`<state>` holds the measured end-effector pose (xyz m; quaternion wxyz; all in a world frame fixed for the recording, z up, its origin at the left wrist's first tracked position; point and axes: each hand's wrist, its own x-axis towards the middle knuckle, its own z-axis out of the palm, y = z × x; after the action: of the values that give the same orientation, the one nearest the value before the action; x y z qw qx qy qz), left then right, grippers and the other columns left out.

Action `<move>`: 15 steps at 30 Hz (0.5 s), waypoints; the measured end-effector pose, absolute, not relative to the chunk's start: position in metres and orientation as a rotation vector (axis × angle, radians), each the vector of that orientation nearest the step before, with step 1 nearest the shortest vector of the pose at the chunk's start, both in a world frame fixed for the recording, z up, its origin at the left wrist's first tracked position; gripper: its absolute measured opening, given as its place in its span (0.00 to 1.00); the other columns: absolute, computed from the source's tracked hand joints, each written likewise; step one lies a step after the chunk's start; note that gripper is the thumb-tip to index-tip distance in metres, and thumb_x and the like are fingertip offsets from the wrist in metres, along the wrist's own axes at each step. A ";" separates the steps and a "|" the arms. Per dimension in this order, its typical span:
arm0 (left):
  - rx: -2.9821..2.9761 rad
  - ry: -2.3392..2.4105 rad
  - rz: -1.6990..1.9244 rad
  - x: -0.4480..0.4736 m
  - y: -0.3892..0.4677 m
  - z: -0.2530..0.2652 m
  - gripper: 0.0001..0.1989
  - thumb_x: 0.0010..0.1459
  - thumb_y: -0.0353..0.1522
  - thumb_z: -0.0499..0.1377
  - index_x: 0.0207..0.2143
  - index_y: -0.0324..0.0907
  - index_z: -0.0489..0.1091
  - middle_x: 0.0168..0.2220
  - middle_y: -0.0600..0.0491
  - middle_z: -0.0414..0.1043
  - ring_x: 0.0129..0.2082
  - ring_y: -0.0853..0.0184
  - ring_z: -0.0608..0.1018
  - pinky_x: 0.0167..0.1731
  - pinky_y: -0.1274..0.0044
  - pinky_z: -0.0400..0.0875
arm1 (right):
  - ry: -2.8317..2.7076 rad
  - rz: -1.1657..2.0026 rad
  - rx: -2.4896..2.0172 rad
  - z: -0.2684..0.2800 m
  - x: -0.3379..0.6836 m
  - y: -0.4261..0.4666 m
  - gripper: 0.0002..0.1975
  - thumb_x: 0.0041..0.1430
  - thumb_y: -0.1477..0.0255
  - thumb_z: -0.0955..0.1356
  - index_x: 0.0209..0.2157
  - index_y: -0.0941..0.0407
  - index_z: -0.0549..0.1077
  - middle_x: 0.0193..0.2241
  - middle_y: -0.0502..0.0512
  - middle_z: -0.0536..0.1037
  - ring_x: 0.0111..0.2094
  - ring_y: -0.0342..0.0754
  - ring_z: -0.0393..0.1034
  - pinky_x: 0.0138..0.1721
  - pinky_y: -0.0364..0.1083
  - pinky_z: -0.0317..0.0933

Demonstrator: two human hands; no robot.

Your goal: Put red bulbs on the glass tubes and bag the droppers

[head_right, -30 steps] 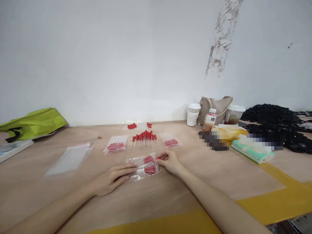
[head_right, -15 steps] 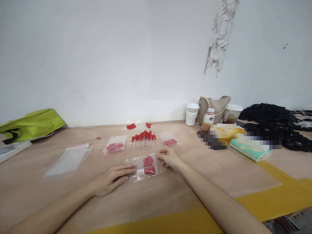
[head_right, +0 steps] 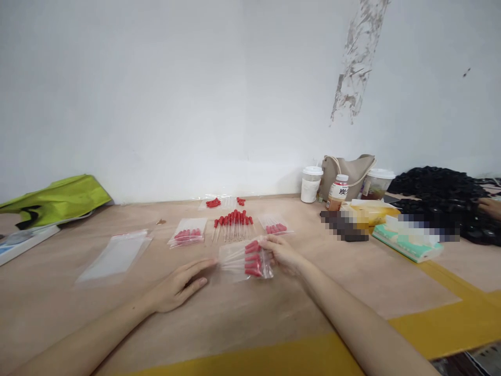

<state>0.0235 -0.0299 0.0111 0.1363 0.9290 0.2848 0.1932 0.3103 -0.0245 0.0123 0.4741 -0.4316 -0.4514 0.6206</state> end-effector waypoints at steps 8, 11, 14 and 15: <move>2.706 0.807 0.507 0.022 -0.027 0.007 0.18 0.60 0.31 0.47 0.53 0.49 0.57 0.56 0.52 0.54 0.54 0.63 0.61 0.52 0.68 0.57 | -0.742 1.047 -1.023 0.029 0.362 0.014 0.05 0.54 0.74 0.61 0.30 0.58 0.67 0.30 0.55 0.75 0.27 0.43 0.71 0.30 0.43 0.67; 2.695 0.816 0.502 0.022 -0.026 0.005 0.18 0.60 0.32 0.47 0.52 0.49 0.58 0.56 0.52 0.54 0.53 0.63 0.61 0.52 0.68 0.57 | -0.730 0.945 -1.093 0.025 0.361 0.036 0.03 0.54 0.75 0.60 0.27 0.56 0.62 0.27 0.52 0.73 0.25 0.41 0.70 0.30 0.42 0.68; 2.686 0.820 0.509 0.021 -0.025 0.004 0.17 0.60 0.32 0.48 0.51 0.49 0.59 0.56 0.52 0.55 0.53 0.63 0.62 0.52 0.68 0.58 | -0.746 0.908 -1.149 0.012 0.350 0.051 0.03 0.53 0.76 0.60 0.27 0.55 0.58 0.26 0.51 0.72 0.25 0.41 0.70 0.30 0.43 0.67; 2.683 0.820 0.515 0.021 -0.025 0.005 0.16 0.60 0.32 0.48 0.51 0.49 0.60 0.55 0.52 0.56 0.53 0.63 0.62 0.51 0.68 0.58 | -0.762 0.892 -1.174 0.006 0.347 0.054 0.04 0.53 0.76 0.60 0.27 0.55 0.57 0.26 0.51 0.72 0.25 0.41 0.70 0.29 0.43 0.67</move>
<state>0.0212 -0.0246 0.0048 0.1439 0.9308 0.2845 0.1787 0.3472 0.0541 0.0056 0.6752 -0.5218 -0.3386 0.3964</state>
